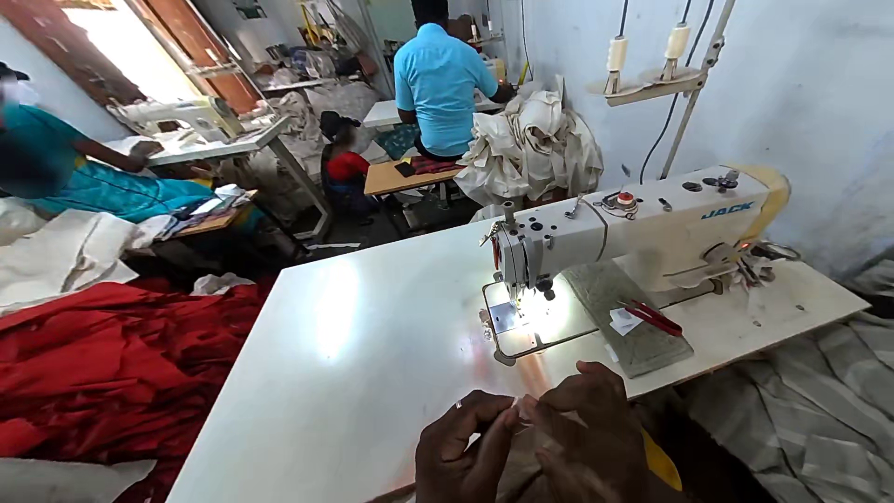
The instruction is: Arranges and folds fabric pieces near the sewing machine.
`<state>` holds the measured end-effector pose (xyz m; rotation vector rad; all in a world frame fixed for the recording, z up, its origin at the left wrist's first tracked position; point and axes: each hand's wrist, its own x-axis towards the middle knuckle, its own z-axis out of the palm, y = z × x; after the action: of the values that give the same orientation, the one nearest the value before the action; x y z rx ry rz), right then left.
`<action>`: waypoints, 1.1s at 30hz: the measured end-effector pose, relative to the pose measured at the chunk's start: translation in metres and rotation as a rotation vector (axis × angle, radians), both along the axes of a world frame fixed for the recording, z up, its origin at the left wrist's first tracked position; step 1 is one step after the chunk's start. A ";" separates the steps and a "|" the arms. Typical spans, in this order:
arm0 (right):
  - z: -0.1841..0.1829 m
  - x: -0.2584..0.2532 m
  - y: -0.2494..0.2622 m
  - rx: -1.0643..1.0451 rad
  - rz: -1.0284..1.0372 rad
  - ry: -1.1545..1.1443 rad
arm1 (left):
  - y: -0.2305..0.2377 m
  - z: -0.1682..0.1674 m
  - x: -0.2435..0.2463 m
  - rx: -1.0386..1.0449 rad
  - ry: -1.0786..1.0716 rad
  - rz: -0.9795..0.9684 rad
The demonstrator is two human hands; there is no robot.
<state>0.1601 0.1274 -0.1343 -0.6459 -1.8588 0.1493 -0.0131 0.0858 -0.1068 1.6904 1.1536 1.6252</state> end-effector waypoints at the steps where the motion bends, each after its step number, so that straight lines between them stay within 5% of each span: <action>1: 0.004 0.002 0.001 -0.092 0.062 0.048 | 0.000 0.002 0.000 0.002 0.001 0.001; 6: 0.020 0.002 0.020 -0.400 0.291 0.223 | 0.004 0.006 0.006 0.028 0.027 0.017; 10: 0.019 -0.002 0.016 0.004 -0.076 0.150 | 0.004 0.008 -0.009 0.051 0.210 0.181; 13: 0.013 -0.008 -0.004 0.250 -0.115 0.006 | 0.004 0.011 -0.003 0.033 0.217 0.346; 17: 0.008 -0.013 -0.001 0.347 -0.142 -0.024 | -0.006 0.024 0.000 -0.161 -0.117 -0.002; 19: 0.012 -0.009 0.006 0.360 -0.201 -0.064 | -0.009 0.029 -0.015 -0.144 -0.048 -0.149; 23: 0.013 -0.005 0.007 0.362 -0.139 -0.099 | -0.009 0.029 -0.014 -0.087 0.031 -0.112; 26: 0.012 -0.008 0.014 0.175 0.095 0.060 | -0.008 0.024 -0.017 -0.082 -0.041 -0.097; 29: 0.007 0.000 0.037 -0.294 0.414 0.165 | -0.012 0.034 -0.026 -0.045 0.028 -0.062; 33: -0.021 0.018 0.061 -0.842 0.911 -0.083 | -0.004 0.070 -0.047 0.151 0.304 0.259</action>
<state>0.1783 0.1886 -0.1548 -0.2854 -2.0124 1.5689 -0.0597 0.0813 -0.0373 2.0072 1.4799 1.6818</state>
